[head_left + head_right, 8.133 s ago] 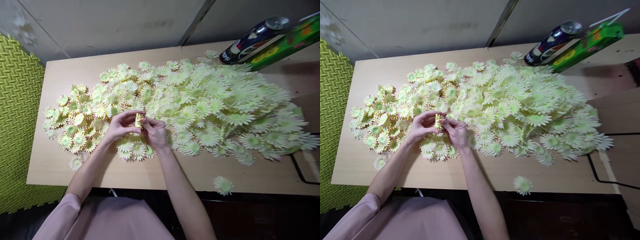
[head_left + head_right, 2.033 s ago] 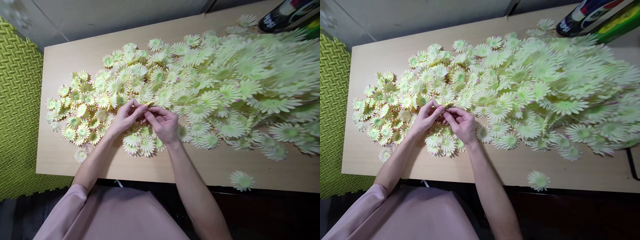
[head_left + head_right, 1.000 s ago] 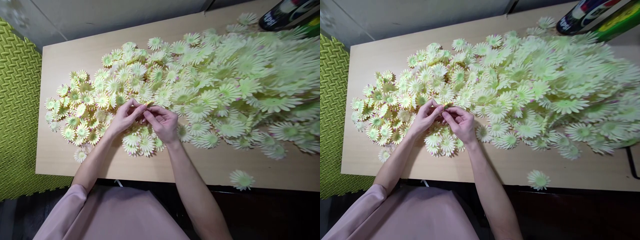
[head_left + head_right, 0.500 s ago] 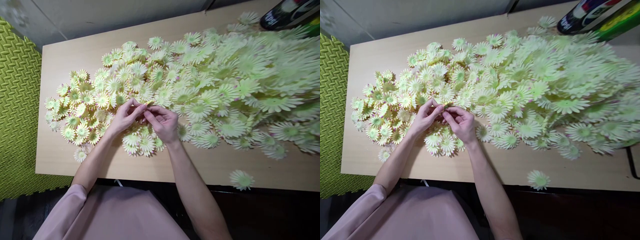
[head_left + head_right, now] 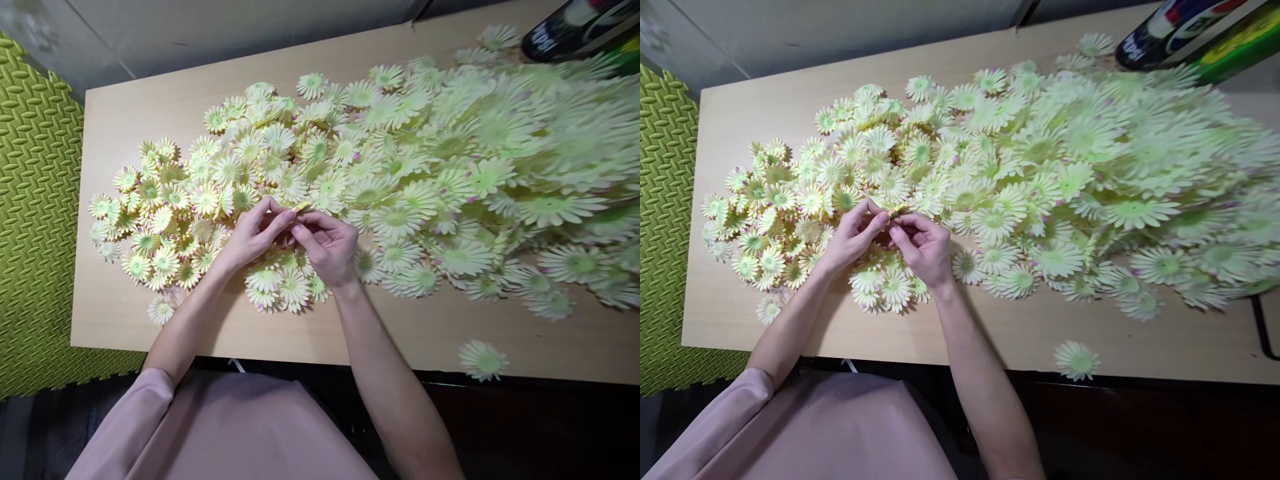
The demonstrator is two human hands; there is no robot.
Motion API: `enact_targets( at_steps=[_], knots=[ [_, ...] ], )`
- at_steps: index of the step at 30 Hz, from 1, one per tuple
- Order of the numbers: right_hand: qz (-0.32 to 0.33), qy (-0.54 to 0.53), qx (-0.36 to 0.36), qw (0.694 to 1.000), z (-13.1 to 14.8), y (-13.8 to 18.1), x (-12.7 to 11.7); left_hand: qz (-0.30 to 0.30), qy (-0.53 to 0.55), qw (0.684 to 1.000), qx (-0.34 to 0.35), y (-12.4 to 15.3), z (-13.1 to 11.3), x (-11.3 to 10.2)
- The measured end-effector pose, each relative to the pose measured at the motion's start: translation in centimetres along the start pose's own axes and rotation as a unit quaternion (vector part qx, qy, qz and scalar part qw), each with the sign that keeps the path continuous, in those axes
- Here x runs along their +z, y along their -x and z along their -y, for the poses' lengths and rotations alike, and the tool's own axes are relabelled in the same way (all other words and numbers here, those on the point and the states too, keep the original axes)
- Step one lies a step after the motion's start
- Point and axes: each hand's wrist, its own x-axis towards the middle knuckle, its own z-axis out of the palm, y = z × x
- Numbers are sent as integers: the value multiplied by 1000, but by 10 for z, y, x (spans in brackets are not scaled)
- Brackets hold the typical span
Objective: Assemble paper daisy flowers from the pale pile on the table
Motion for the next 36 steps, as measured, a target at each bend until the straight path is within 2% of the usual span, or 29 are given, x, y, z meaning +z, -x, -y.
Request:
enact_targets(
  at_steps=[11, 36],
  knots=[
    [11, -22, -13, 1000, 6, -1, 3, 7, -4, 1000, 8, -1, -3, -1],
    [3, -4, 7, 1000, 8, 0, 3, -5, -17, 1000, -5, -1, -2, 0]
  ],
)
